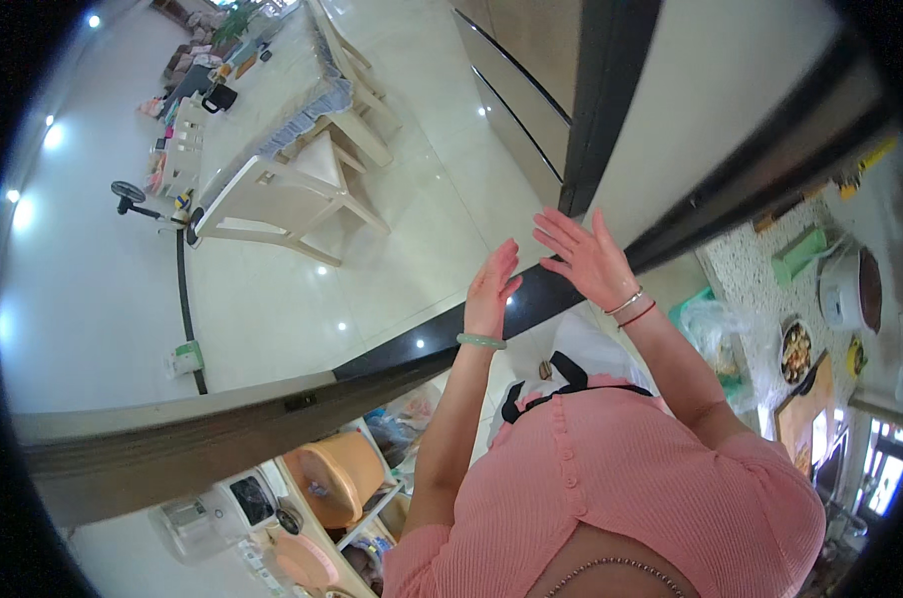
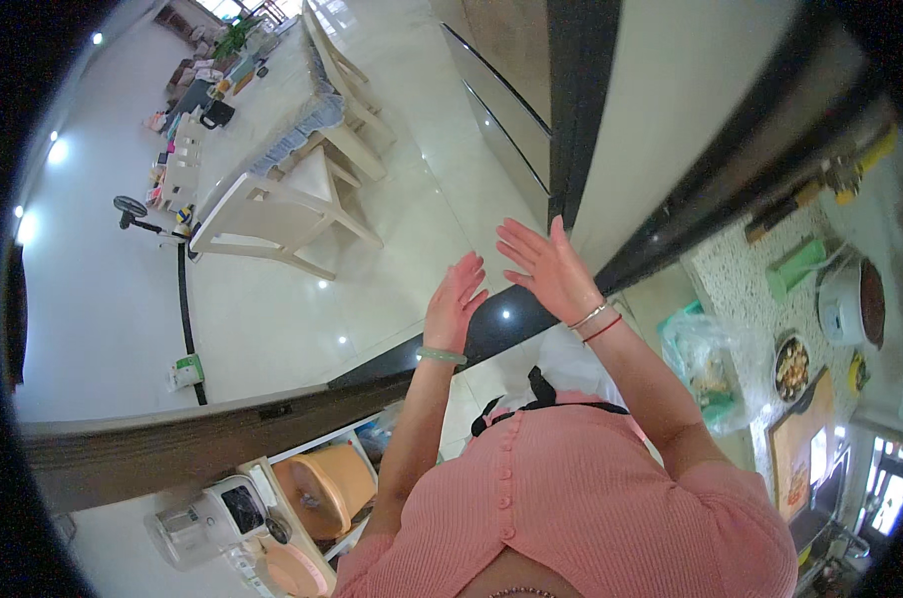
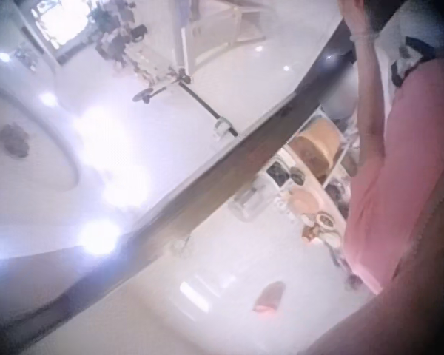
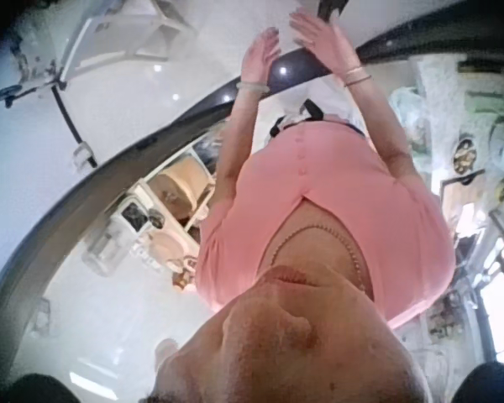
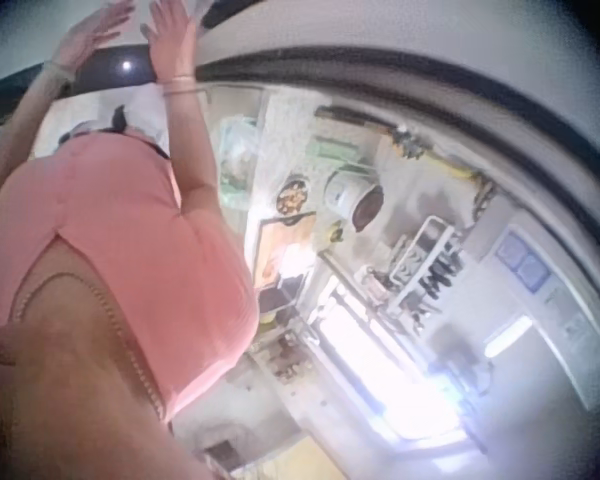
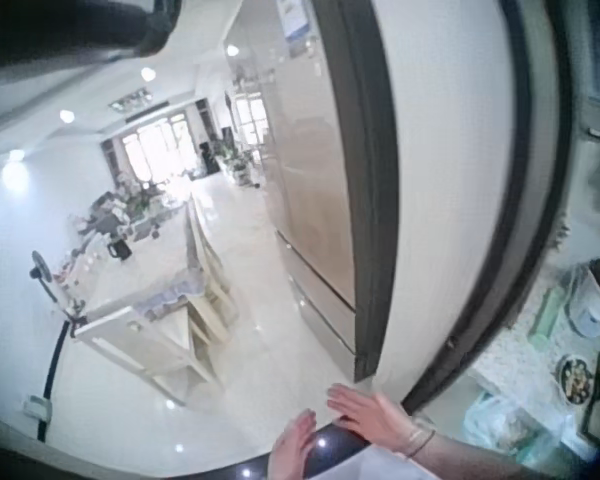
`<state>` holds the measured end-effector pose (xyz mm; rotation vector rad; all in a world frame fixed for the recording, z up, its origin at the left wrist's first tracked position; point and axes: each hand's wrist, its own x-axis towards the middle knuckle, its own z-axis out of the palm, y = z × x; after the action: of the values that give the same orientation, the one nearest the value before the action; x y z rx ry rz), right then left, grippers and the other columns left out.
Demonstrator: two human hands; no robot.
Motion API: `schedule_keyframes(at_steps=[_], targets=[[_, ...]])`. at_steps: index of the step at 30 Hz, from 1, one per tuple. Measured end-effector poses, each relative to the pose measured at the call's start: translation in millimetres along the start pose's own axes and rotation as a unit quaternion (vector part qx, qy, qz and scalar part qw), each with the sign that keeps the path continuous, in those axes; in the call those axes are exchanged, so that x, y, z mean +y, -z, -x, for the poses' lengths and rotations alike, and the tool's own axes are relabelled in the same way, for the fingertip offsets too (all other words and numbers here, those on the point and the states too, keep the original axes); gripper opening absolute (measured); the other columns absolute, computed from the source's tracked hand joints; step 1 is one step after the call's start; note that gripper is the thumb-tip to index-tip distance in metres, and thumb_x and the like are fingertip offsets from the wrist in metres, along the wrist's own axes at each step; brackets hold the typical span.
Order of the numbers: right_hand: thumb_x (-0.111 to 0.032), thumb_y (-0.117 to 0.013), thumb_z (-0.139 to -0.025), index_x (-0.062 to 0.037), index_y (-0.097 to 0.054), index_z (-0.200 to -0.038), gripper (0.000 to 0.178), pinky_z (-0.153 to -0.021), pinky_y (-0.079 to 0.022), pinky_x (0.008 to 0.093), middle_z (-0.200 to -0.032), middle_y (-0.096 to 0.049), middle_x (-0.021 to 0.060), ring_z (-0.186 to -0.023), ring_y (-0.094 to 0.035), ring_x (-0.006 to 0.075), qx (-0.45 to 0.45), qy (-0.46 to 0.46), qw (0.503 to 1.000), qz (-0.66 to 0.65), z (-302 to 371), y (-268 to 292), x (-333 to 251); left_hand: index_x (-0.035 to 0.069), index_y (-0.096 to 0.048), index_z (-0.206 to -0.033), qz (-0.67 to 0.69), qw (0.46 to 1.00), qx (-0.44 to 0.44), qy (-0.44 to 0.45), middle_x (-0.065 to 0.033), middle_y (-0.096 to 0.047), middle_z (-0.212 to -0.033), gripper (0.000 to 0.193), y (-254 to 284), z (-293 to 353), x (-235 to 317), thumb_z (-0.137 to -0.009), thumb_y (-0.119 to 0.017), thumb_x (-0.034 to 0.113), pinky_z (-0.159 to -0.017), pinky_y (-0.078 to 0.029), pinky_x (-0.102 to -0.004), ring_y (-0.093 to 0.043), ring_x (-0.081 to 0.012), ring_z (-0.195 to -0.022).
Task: The person chops red and white vegetables on a wooden cutting board using a cleaver. After chopping, they wash their hands at the sink, dry them with a towel, and walk through the living room.
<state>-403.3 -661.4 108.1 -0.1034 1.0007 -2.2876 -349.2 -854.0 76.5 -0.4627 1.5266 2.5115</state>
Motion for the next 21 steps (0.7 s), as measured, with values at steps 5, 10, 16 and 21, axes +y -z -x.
schedule_keyframes(at_steps=[5,10,16,21], targets=[[-0.065,-0.023,-0.098,-0.0105,-0.028,-0.152,0.077,-0.112,-0.029,0.0444,-0.156,-0.032,0.0081,-0.142,-0.032,0.0236,-0.031,-0.01,0.997,-0.072,-83,-21,-14,0.01,-0.028,-0.151,0.158,0.986,-0.024,-0.043,-0.0131,-0.037,-0.152,0.062,12,-43,65,-0.104,-0.03,0.05,-0.112,-0.032,-0.0419,-0.038,-0.0266,-0.138],[-0.064,-0.024,-0.098,-0.0085,-0.028,-0.151,0.077,-0.112,-0.031,0.0471,-0.155,-0.033,0.0096,-0.14,-0.035,0.0285,-0.079,-0.019,0.989,-0.121,-186,-39,-42,0.01,-0.03,-0.15,0.237,0.968,-0.045,-0.072,-0.0146,-0.036,-0.151,0.063,43,-105,132,-0.103,-0.03,0.051,-0.113,-0.031,-0.0441,-0.038,-0.0292,-0.138],[-0.061,-0.026,-0.099,-0.0084,-0.027,-0.151,0.074,-0.112,-0.031,0.0487,-0.156,-0.03,0.0112,-0.141,-0.032,0.0317,-0.121,-0.041,0.985,-0.118,-331,-67,-75,0.012,-0.033,-0.148,0.268,0.959,0.005,-0.093,-0.0156,-0.035,-0.152,0.056,90,-185,198,-0.103,-0.036,0.045,-0.113,-0.033,-0.0461,-0.037,-0.032,-0.138],[-0.06,-0.026,-0.1,-0.0092,-0.031,-0.15,0.072,-0.109,-0.034,0.0457,-0.154,-0.034,0.009,-0.139,-0.036,0.029,-0.149,-0.122,0.974,-0.123,-436,-92,-82,0.012,-0.036,-0.147,0.305,0.943,0.087,-0.101,-0.0135,-0.035,-0.152,0.055,131,-247,236,-0.104,-0.033,0.047,-0.114,-0.031,-0.0455,-0.036,-0.0307,-0.139]])
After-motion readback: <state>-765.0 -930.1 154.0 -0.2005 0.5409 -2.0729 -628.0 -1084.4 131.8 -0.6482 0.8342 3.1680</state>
